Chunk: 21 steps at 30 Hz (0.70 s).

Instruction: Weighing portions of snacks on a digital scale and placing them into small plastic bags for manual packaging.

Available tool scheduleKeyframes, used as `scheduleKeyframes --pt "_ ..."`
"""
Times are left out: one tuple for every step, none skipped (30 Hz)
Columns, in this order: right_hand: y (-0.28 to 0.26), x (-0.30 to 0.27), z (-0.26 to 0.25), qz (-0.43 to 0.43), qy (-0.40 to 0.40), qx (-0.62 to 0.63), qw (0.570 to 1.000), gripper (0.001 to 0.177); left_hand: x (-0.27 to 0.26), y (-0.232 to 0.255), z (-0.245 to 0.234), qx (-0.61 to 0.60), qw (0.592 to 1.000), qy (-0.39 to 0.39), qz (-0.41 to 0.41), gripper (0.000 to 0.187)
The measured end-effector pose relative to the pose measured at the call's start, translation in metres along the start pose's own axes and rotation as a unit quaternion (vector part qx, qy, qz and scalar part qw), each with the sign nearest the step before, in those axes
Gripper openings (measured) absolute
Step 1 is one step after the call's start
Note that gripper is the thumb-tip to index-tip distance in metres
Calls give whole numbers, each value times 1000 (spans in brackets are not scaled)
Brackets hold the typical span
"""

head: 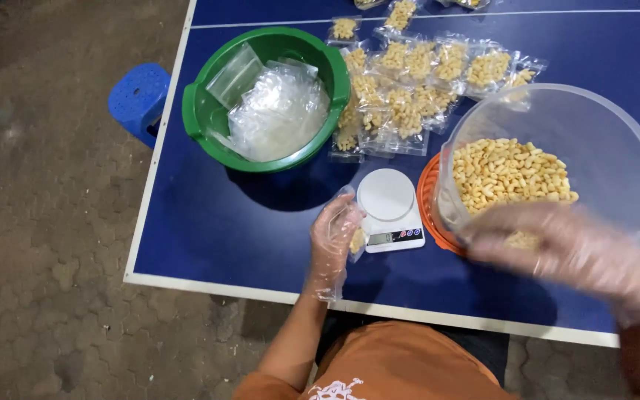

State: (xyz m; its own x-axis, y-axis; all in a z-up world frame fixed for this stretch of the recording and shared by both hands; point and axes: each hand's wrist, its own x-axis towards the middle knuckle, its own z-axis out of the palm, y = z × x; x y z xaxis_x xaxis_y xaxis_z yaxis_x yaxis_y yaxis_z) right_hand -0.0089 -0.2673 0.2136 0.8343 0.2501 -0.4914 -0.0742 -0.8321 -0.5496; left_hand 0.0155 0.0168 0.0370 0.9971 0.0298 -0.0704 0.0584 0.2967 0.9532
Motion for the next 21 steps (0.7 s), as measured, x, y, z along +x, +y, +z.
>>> scheduleKeyframes --pt "6 10 -12 -2 -5 -2 1000 49 1 -3 -1 -1 1000 5 -1 40" --pt "11 21 -23 50 11 -71 996 53 2 -4 -2 -41 999 -33 -7 45" --pt "17 32 -34 99 29 -137 985 57 3 -6 -4 -80 994 -72 -13 50" --pt "25 42 -34 97 29 -139 985 57 3 4 -2 -81 994 -69 -11 50" --pt "34 52 -35 155 -28 -166 974 61 3 15 0 -31 995 -97 12 41" --pt "43 61 -34 214 -84 -191 955 70 1 25 1 21 992 -124 34 32" --pt "59 70 -26 212 -85 -192 954 70 1 28 1 21 992 -121 34 32" --pt "75 80 -19 180 -129 -236 946 74 1 32 1 42 987 -150 32 29" --pt "92 90 -12 147 -172 -278 933 79 2 36 2 63 982 -178 30 27" --pt "86 90 -5 146 -173 -280 933 79 2 39 3 63 982 -176 30 27" --pt "80 90 1 133 -214 -285 925 63 2 41 4 77 979 -183 42 28" --pt "74 91 8 120 -253 -289 915 49 4 45 6 92 976 -192 54 29" --pt "78 95 12 119 -253 -290 915 49 5 46 7 93 976 -191 54 29" --pt "82 97 18 130 -239 -287 918 46 5 48 9 111 973 -190 72 29" --pt "86 100 24 142 -225 -283 921 51 6 50 10 130 969 -189 90 29" --pt "60 90 15 142 -226 -282 921 51 7 50 11 130 969 -190 88 29" --pt "34 80 6 206 -178 -190 943 34 7 51 11 135 969 -188 84 31" --pt "8 71 -4 265 -125 -95 951 33 9 51 12 139 969 -187 80 32" --pt "-8 65 -10 266 -124 -94 951 33 11 52 12 138 969 -188 80 32" --pt "-25 58 -17 297 -82 -10 951 38 12 52 12 152 965 -191 99 32" --pt "-41 52 -24 325 -38 75 942 52 14 53 12 166 959 -194 118 31"
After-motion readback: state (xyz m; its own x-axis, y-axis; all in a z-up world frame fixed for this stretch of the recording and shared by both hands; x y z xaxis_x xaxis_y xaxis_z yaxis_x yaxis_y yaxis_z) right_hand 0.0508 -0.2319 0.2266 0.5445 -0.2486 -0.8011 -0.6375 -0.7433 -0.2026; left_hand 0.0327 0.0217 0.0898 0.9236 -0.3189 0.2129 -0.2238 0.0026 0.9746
